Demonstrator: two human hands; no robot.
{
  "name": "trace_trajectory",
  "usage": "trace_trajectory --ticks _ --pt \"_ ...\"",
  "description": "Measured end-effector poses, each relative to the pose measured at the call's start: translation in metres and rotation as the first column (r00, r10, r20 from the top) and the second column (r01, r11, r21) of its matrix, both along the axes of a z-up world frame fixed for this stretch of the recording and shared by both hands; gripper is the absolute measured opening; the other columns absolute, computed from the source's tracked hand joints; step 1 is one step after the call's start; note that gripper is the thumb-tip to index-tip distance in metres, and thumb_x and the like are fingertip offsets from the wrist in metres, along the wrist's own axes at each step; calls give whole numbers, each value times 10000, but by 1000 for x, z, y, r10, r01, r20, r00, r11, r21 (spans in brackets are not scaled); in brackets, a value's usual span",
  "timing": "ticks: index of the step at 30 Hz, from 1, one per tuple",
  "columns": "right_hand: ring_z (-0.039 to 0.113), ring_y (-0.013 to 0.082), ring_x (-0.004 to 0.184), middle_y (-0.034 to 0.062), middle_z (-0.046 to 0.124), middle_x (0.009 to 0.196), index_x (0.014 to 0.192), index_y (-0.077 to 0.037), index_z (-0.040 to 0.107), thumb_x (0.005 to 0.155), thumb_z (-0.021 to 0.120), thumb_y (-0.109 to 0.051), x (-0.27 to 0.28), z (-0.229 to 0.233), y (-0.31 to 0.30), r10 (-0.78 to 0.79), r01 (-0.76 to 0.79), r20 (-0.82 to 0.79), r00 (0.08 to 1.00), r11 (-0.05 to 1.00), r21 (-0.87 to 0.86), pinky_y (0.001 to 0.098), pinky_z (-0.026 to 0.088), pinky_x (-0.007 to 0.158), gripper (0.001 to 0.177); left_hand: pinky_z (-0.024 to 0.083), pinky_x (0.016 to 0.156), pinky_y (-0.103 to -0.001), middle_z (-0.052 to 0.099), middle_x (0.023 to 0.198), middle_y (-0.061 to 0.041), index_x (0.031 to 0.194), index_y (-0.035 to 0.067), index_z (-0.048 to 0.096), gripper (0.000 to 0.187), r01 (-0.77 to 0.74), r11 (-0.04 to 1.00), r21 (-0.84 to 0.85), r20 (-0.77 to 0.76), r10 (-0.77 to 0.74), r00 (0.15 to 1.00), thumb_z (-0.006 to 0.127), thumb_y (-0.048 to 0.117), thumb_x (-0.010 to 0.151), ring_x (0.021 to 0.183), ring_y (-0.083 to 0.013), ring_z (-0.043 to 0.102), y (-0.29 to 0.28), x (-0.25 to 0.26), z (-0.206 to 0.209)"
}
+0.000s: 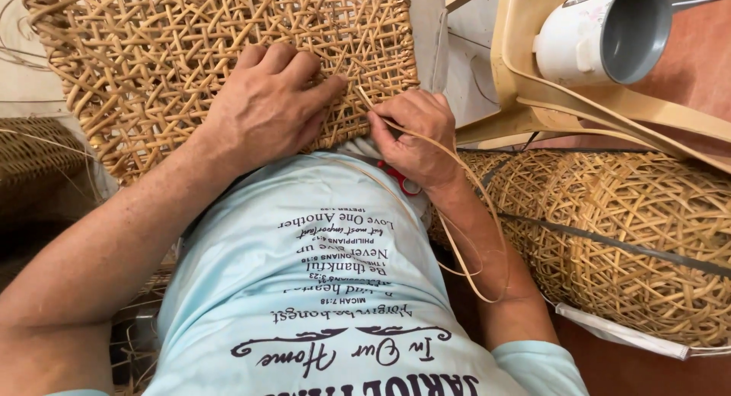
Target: Weaving natural fiber strands into a rectangular frame and trimming excess with scissors
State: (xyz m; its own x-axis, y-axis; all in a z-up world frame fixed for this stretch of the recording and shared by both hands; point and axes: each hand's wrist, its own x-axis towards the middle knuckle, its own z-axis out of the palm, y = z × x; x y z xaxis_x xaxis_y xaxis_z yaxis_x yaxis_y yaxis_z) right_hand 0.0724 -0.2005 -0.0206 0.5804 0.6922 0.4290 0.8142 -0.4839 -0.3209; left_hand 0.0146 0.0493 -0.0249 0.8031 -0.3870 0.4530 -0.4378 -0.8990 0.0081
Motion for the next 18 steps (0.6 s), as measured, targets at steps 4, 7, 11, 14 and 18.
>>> trace_trajectory --ticks 4,7,11,14,18 --pt "638 244 791 14 700 856 894 -135 670 908 768 -97 1 -1 -2 -25 24 -26 999 1000 -15 395 416 724 106 485 669 -364 597 959 -5 1132 272 654 266 9 993 118 -22 -7 1000 606 502 1007 863 -215 598 0 16 3" --pt "621 246 773 20 674 827 873 -131 653 909 755 -96 1 -2 -3 -28 27 -46 999 999 -19 394 410 708 113 525 659 -376 630 998 -13 1096 285 669 371 59 979 195 -90 -42 995 575 635 1014 860 -214 632 4 32 1" --pt "629 243 765 14 671 813 875 -136 669 917 744 -96 3 2 -2 -44 44 -99 994 999 -1 396 451 726 95 541 636 -361 638 1004 8 1007 312 674 490 123 953 277 -68 -109 992 520 776 1036 878 -200 649 4 50 -4" --pt "641 248 768 14 682 818 873 -137 671 926 755 -113 5 1 -3 -42 41 -117 992 999 -16 409 466 723 103 498 653 -365 611 986 35 932 311 647 470 123 966 226 35 -134 990 565 760 1043 883 -200 621 7 48 -12" --pt "624 216 737 6 681 803 847 -128 673 912 762 -54 7 6 -1 -33 40 -162 986 998 40 375 465 703 133 495 707 -365 581 934 54 1001 316 660 419 118 974 191 46 -129 991 594 725 1067 849 -195 590 8 43 -13"
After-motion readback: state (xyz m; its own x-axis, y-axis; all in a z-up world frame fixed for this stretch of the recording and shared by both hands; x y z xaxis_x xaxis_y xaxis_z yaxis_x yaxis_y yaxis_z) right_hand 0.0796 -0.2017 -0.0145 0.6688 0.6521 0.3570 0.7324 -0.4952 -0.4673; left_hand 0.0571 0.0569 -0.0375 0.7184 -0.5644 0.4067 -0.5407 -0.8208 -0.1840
